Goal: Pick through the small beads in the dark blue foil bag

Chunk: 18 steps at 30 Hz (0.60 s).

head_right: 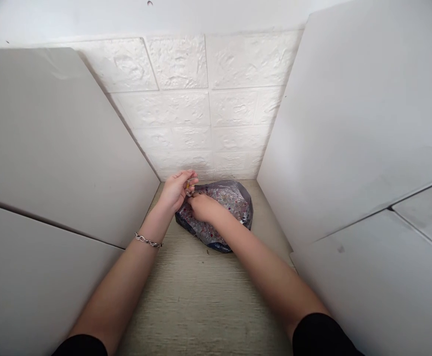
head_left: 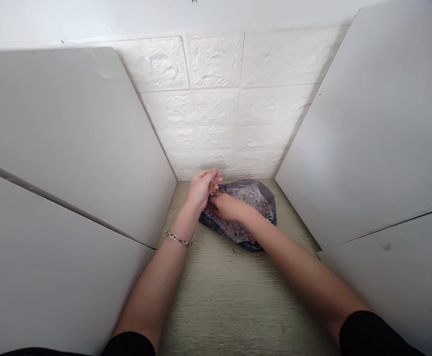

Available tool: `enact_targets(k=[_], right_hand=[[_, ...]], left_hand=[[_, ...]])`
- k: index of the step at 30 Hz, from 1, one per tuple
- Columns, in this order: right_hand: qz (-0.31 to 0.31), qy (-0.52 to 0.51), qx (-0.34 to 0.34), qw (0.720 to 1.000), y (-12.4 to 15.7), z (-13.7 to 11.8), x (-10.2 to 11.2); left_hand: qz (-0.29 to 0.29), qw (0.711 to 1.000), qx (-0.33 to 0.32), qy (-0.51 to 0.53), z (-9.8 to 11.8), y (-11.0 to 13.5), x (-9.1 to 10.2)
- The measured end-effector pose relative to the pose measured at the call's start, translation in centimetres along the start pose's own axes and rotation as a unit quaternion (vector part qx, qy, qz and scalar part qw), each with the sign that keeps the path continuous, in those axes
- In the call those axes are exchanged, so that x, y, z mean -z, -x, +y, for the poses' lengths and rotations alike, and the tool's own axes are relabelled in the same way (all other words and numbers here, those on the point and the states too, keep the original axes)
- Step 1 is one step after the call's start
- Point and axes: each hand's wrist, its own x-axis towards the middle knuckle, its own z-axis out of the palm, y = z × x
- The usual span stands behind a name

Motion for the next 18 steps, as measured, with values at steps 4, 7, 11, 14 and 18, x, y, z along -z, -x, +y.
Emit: enact_targets(k=[4,7,11,14,18], right_hand=[[-0.011,0.016,0.006,1.0,0.1,0.0,0.1],[-0.064,0.005,-0.006,0.998,0.8,0.8,0.9],[-0.113,-0.011,-0.046,0.992,1.7,2.3,1.9],[-0.146,-0.03,-0.103,0.983,2.4,3.0,2.8],[-0.189,-0.004,-0.194,0.963,3.1,2.9,4.2]], left_hand=[[0.004,1.0,-0.003,0.004,0.0,0.0,0.1],[-0.001,1.0,-0.002,-0.001,0.0,-0.1,0.3],[0.0,1.0,-0.002,-0.004,0.0,-0.3,0.5],[0.003,1.0,0.0,-0.004,0.1,-0.3,0.5],[0.002,1.0,0.003,-0.006,0.1,-0.4,0.5]])
